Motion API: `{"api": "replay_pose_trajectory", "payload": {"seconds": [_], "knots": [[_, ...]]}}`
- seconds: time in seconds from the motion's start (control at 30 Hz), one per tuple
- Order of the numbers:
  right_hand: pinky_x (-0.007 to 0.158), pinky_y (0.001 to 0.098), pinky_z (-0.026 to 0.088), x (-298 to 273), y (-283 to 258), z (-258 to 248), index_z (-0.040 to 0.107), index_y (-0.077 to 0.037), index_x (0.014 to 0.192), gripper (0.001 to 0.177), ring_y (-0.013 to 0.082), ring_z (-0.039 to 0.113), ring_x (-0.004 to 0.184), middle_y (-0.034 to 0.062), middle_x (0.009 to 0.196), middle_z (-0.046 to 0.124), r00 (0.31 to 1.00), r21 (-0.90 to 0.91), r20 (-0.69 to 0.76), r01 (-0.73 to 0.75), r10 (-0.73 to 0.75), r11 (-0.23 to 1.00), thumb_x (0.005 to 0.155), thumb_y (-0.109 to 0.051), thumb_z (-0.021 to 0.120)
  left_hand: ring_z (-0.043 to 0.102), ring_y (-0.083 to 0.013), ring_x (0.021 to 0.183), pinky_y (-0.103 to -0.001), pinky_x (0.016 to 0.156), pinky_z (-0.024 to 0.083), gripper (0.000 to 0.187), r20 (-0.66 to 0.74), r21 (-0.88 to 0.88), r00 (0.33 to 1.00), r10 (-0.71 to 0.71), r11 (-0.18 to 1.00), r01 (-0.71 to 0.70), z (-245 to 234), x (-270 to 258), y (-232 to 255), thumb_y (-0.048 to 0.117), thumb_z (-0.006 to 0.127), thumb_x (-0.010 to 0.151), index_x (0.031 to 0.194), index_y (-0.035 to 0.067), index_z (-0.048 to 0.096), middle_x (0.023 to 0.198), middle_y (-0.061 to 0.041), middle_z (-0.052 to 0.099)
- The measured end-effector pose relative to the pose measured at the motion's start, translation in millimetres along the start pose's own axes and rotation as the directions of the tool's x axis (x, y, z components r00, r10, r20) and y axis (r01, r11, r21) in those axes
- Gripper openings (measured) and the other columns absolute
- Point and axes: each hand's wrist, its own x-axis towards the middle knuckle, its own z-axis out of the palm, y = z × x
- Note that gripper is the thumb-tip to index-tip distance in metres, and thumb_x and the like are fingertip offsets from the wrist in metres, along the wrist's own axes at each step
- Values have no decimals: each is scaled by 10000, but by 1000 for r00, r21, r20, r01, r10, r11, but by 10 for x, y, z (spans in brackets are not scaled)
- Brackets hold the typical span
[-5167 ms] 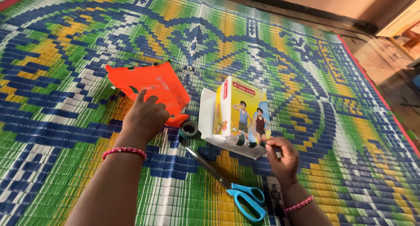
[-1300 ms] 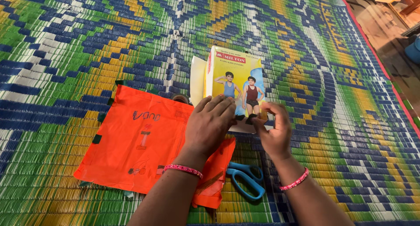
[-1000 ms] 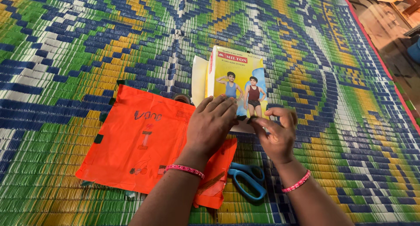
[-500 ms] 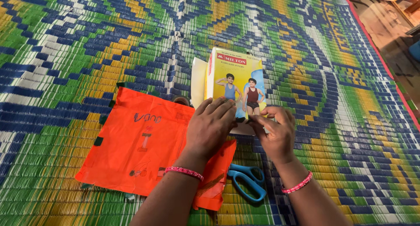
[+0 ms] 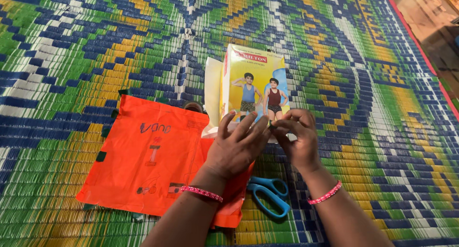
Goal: The person wraps a rectangular box with white paper and secures it with green tape. They use scissors to cut the tape and repeatedly adjust the paper and tape to seal the package.
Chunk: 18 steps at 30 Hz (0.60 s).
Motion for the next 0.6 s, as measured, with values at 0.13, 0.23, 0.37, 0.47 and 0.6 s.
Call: {"api": "replay_pose_trajectory", "payload": {"seconds": [0.13, 0.23, 0.37, 0.47, 0.6], "knots": [[930, 386, 482, 49, -18, 80, 749, -103, 987, 287, 259, 591, 1053, 45, 1067, 632, 1000, -117, -31, -3, -1, 993, 738, -25, 867, 451, -179, 1424, -542, 1219, 257, 299, 25, 53, 994, -105, 993, 104, -32, 43, 30, 288, 600, 986, 1273, 272, 683, 1510, 50, 522], [938, 396, 474, 48, -25, 82, 741, -86, 1011, 318, 276, 578, 1062, 59, 1077, 623, 999, -100, 0, -35, 35, 994, 722, -57, 871, 445, -181, 1422, -557, 1212, 238, 287, 39, 62, 990, -137, 989, 134, -99, 44, 22, 285, 615, 967, 1245, 274, 685, 1481, 52, 535], [967, 411, 441, 63, 17, 32, 724, -71, 1043, 342, 285, 555, 1070, 69, 1087, 593, 1000, 39, 9, -17, 17, 999, 738, -93, 877, 443, -229, 1416, -577, 1198, 185, 278, 54, -72, 964, -261, 962, 265, -202, 61, -63, 245, 667, 903, 1176, 284, 700, 1424, 44, 576], [971, 398, 442, 44, 45, 35, 737, -88, 1074, 321, 269, 549, 1068, 57, 1080, 583, 999, 54, 17, -37, 36, 998, 781, -72, 868, 434, -238, 1429, -563, 1231, 146, 233, -36, -150, 918, -395, 910, 386, -278, 113, -76, 249, 703, 988, 1218, 287, 720, 1393, 53, 605], [970, 394, 448, 19, 82, 84, 731, -88, 1084, 352, 252, 567, 1073, 53, 1085, 595, 1000, 32, -18, -9, 10, 999, 764, -44, 870, 427, -273, 1444, -595, 1214, 91, 183, -59, -188, 893, -445, 884, 428, -337, 186, -125, 274, 712, 982, 1163, 267, 741, 1377, 70, 656]]}}
